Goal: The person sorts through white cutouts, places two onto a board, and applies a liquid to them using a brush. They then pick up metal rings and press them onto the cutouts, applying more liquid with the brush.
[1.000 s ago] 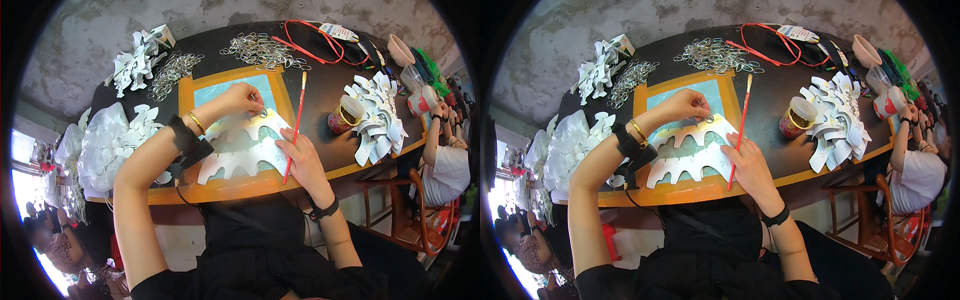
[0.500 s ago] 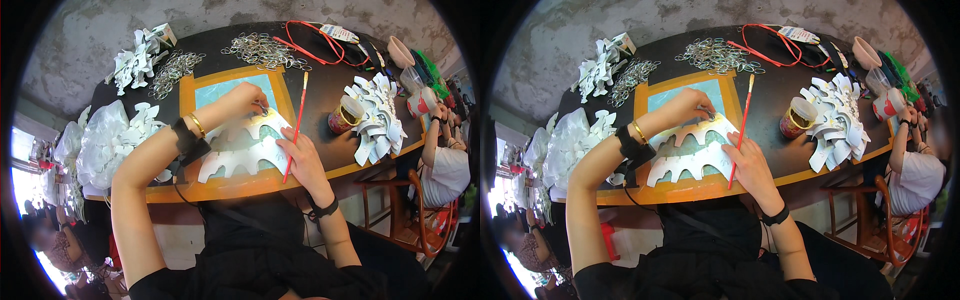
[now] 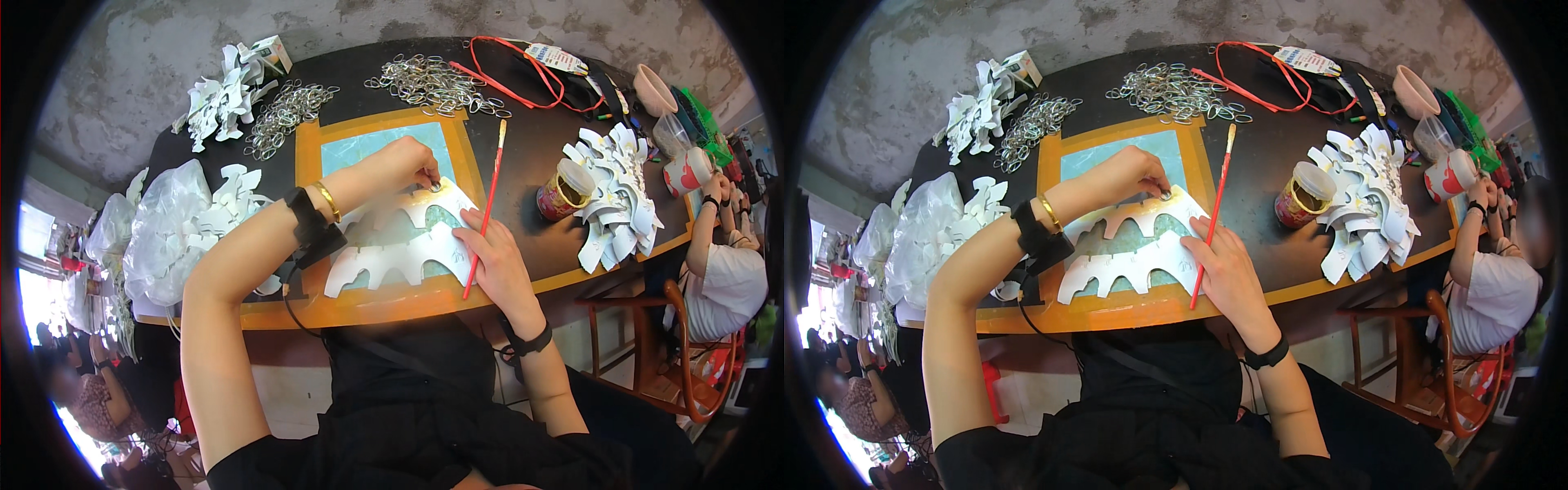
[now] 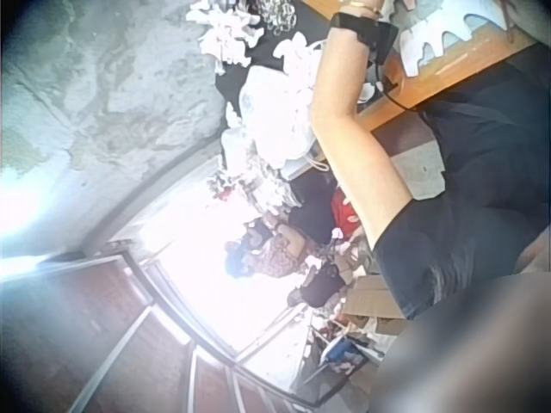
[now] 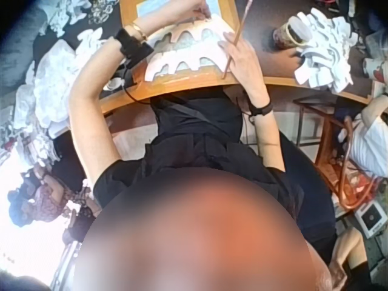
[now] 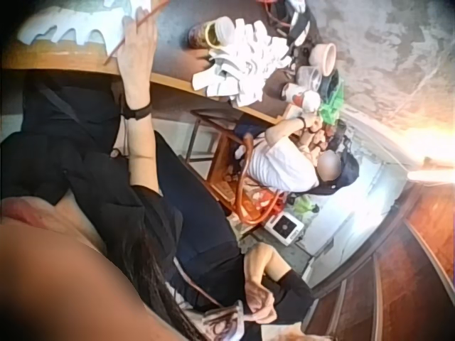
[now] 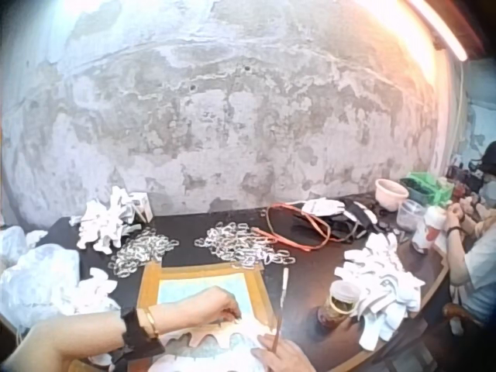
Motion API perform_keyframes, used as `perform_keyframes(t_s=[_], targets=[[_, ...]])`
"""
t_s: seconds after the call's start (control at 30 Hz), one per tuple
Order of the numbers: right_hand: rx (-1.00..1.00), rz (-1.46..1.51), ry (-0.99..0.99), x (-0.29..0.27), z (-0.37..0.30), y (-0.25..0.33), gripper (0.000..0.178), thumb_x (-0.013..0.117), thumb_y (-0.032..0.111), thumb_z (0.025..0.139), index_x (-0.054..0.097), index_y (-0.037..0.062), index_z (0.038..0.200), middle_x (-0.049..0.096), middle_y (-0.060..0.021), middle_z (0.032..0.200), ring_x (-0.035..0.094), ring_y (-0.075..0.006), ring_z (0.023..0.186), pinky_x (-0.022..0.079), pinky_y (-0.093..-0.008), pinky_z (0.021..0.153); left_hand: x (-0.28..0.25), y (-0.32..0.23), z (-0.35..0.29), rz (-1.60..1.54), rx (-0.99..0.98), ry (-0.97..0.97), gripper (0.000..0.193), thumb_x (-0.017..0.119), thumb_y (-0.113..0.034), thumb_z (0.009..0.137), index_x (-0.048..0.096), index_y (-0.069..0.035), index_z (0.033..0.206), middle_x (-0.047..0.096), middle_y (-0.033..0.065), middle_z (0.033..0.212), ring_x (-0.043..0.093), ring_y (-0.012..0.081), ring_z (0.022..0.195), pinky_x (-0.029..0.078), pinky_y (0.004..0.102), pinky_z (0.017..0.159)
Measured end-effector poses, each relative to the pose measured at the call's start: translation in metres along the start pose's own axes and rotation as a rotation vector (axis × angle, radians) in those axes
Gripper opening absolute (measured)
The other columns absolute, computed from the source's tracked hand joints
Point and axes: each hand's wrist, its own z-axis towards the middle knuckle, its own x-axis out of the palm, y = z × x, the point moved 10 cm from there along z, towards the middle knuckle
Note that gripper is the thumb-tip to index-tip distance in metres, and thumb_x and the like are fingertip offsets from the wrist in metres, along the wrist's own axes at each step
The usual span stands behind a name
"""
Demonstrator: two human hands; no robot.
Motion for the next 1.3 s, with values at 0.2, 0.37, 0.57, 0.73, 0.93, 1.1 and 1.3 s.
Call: perform_keyframes(t_s=[0.2,0.37,0.57,0.73,0.93,1.1,1.3], targets=[[-0.004,0.006,-0.002,-0.001,0.001,0.001,0.029,0.070,0.004,0.081,0.065,0.0042,0.109,0.063,-0.0198,0.128,0.056,-0.0383,0.124,0.044,-0.0470,0.105,0.003,0.009,0.003,-0.061,0.001,-0.002,0.019,0.075,0.001,0.077,0.077,-0.004,0.095,0.072,0.0113,0.089,0.068,0.0280,0.081,0.055,0.0346,0.074],[-0.001,0.021,-0.044,-0.005,0.000,0.003,0.020,0.065,0.001,0.088,0.067,0.0056,0.108,0.065,-0.0178,0.124,0.059,-0.0373,0.120,0.047,-0.0465,0.101,0.000,-0.002,-0.001,0.020,0.036,-0.018,0.022,0.076,-0.004,0.077,0.078,-0.005,0.098,0.072,0.0115,0.088,0.069,0.0283,0.082,0.056,0.0359,0.075],[-0.011,0.022,-0.063,-0.004,-0.001,0.002,0.022,0.066,0.002,0.088,0.066,0.0058,0.109,0.065,-0.0179,0.124,0.059,-0.0376,0.120,0.047,-0.0465,0.101,-0.059,0.026,0.015,0.095,-0.099,-0.272,0.022,0.075,-0.009,0.080,0.077,-0.005,0.101,0.072,0.0139,0.089,0.069,0.0301,0.085,0.055,0.0375,0.078],[-0.005,0.055,-0.041,-0.002,-0.002,0.000,0.026,0.069,0.003,0.083,0.065,0.0044,0.109,0.063,-0.0206,0.128,0.057,-0.0389,0.122,0.045,-0.0474,0.103,-0.058,0.053,0.057,0.738,-0.037,-0.281,0.014,0.069,-0.012,0.085,0.073,-0.004,0.095,0.069,0.0135,0.093,0.068,0.0293,0.093,0.056,0.0387,0.083],[-0.027,0.041,-0.056,-0.003,-0.003,0.000,0.027,0.069,0.003,0.083,0.065,0.0050,0.109,0.063,-0.0200,0.127,0.057,-0.0386,0.122,0.045,-0.0475,0.103,-0.040,0.066,0.075,0.765,-0.028,-0.211,0.013,0.064,-0.016,0.086,0.070,-0.005,0.090,0.068,0.0130,0.094,0.068,0.0293,0.090,0.057,0.0402,0.080],[-0.011,0.047,-0.046,0.000,-0.004,-0.004,0.027,0.068,0.003,0.084,0.065,0.0058,0.110,0.064,-0.0191,0.128,0.058,-0.0379,0.123,0.045,-0.0470,0.103,-0.074,0.037,0.047,0.537,-0.089,-0.412,0.013,0.065,-0.016,0.083,0.066,-0.004,0.087,0.068,0.0155,0.086,0.068,0.0338,0.084,0.055,0.0415,0.071],[-0.002,0.050,-0.039,0.000,-0.002,-0.004,0.027,0.068,0.000,0.083,0.065,0.0059,0.109,0.063,-0.0187,0.128,0.058,-0.0373,0.123,0.045,-0.0463,0.103,-0.053,0.037,-0.014,-0.460,-0.406,-0.154,0.018,0.066,-0.017,0.091,0.069,-0.001,0.100,0.070,0.0046,0.091,0.065,0.0114,0.082,0.053,0.0263,0.073]])
